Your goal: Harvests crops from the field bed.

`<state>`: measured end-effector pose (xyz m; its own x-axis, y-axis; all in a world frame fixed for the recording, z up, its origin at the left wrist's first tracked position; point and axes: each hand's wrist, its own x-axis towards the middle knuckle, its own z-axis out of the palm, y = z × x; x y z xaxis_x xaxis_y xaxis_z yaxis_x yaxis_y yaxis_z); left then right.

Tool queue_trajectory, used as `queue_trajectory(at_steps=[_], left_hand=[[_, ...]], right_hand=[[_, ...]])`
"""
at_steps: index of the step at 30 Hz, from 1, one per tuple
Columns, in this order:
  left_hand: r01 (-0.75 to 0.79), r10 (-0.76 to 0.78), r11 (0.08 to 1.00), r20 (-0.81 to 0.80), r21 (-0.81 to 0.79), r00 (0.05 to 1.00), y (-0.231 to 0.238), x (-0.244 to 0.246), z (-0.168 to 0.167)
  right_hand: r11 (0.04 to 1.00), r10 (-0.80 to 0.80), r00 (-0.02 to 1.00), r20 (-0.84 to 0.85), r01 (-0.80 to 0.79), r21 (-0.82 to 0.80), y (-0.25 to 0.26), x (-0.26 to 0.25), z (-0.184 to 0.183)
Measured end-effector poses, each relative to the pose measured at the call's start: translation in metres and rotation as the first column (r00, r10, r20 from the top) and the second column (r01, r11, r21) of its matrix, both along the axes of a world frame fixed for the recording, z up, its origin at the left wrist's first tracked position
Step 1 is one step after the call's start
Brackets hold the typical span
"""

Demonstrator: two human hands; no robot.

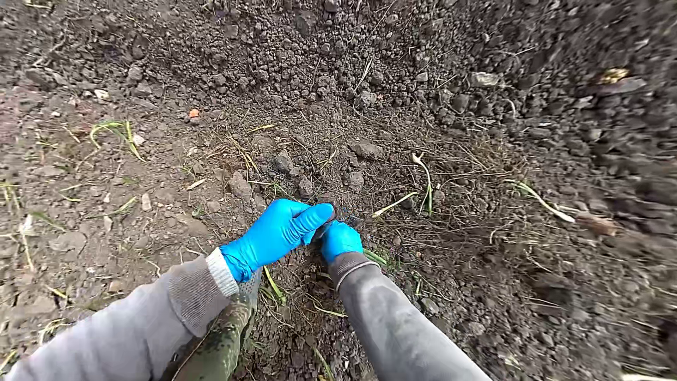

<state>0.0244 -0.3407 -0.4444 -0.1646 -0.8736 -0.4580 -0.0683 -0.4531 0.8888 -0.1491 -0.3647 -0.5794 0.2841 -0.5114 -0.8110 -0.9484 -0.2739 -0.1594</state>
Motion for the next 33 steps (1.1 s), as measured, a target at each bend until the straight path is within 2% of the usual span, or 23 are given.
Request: queue_trajectory(at_steps=[2, 4, 5, 7, 9, 12, 14, 16, 18, 19, 20, 22, 25, 27, 29, 31, 33], left_hand=[[-0.019, 0.019, 0.999, 0.006, -0.046, 1.0, 0.01, 0.006, 0.0], [-0.019, 0.019, 1.0, -0.026, 0.003, 0.999, 0.018, 0.012, -0.026], [-0.024, 0.026, 0.999, -0.055, 0.041, 0.998, 0.019, 0.016, -0.037], [-0.053, 0.062, 0.995, -0.096, 0.088, 0.994, 0.014, 0.024, -0.038], [-0.068, 0.07, 0.997, -0.115, 0.027, 0.991, 0.004, 0.031, -0.014], [-0.062, 0.042, 0.983, -0.121, -0.171, 0.992, -0.02, 0.032, 0.036], [-0.019, 0.001, 0.972, -0.072, -0.236, 0.997, -0.039, 0.019, 0.05], [0.056, -0.048, 0.978, 0.048, -0.202, 0.998, -0.05, 0.003, 0.021], [0.15, -0.126, 0.979, 0.175, -0.135, 0.977, -0.044, -0.007, -0.039], [0.176, -0.15, 0.978, 0.208, -0.113, 0.967, -0.04, -0.009, -0.059], [0.182, -0.159, 0.979, 0.213, -0.094, 0.964, -0.038, -0.01, -0.066], [0.13, -0.117, 0.989, 0.169, -0.068, 0.979, -0.031, -0.009, -0.059], [-0.007, 0.012, 0.998, 0.076, -0.06, 0.997, -0.024, 0.002, -0.027], [-0.072, 0.073, 0.995, 0.016, -0.074, 0.997, -0.02, 0.008, -0.021], [-0.076, 0.076, 0.994, -0.009, -0.072, 0.997, -0.015, 0.015, -0.037], [-0.069, 0.067, 0.997, -0.04, -0.046, 0.997, -0.015, 0.024, -0.049], [-0.125, 0.124, 0.992, -0.079, -0.02, 0.989, -0.021, 0.032, -0.037]], right_hand=[[0.991, 0.13, 0.986, 0.105, -0.128, -0.027, -0.003, -0.015, 0.001], [0.953, 0.186, 0.966, 0.182, -0.132, -0.272, -0.016, -0.045, 0.005], [0.92, 0.131, 0.973, 0.189, -0.048, -0.388, -0.028, -0.061, 0.007], [0.872, -0.074, 0.993, 0.09, 0.108, -0.477, -0.058, -0.085, 0.011], [0.863, -0.171, 0.985, -0.003, 0.148, -0.483, -0.081, -0.104, 0.007], [0.829, -0.065, 0.989, 0.13, 0.126, -0.544, -0.08, -0.117, 0.003], [0.83, 0.015, 0.977, 0.212, 0.105, -0.548, -0.067, -0.115, 0.01], [0.82, 0.102, 0.959, 0.265, 0.07, -0.568, -0.055, -0.104, 0.019], [0.808, 0.173, 0.927, 0.332, 0.06, -0.586, -0.047, -0.087, 0.028], [0.815, 0.18, 0.917, 0.356, 0.063, -0.576, -0.047, -0.078, 0.03], [0.832, 0.17, 0.915, 0.365, 0.065, -0.551, -0.046, -0.068, 0.032], [0.878, 0.126, 0.931, 0.342, 0.056, -0.476, -0.045, -0.046, 0.025], [0.967, 0.075, 0.982, 0.176, -0.029, -0.253, -0.044, -0.008, 0.007], [0.978, 0.091, 0.984, 0.156, -0.059, -0.198, -0.043, 0.004, -0.002], [0.946, 0.179, 0.961, 0.21, -0.11, -0.305, -0.046, -0.005, -0.008], [0.84, 0.232, 0.944, 0.236, -0.072, -0.537, -0.058, -0.033, -0.007], [0.771, 0.049, 0.983, 0.176, 0.075, -0.632, -0.086, -0.064, 0.003]])
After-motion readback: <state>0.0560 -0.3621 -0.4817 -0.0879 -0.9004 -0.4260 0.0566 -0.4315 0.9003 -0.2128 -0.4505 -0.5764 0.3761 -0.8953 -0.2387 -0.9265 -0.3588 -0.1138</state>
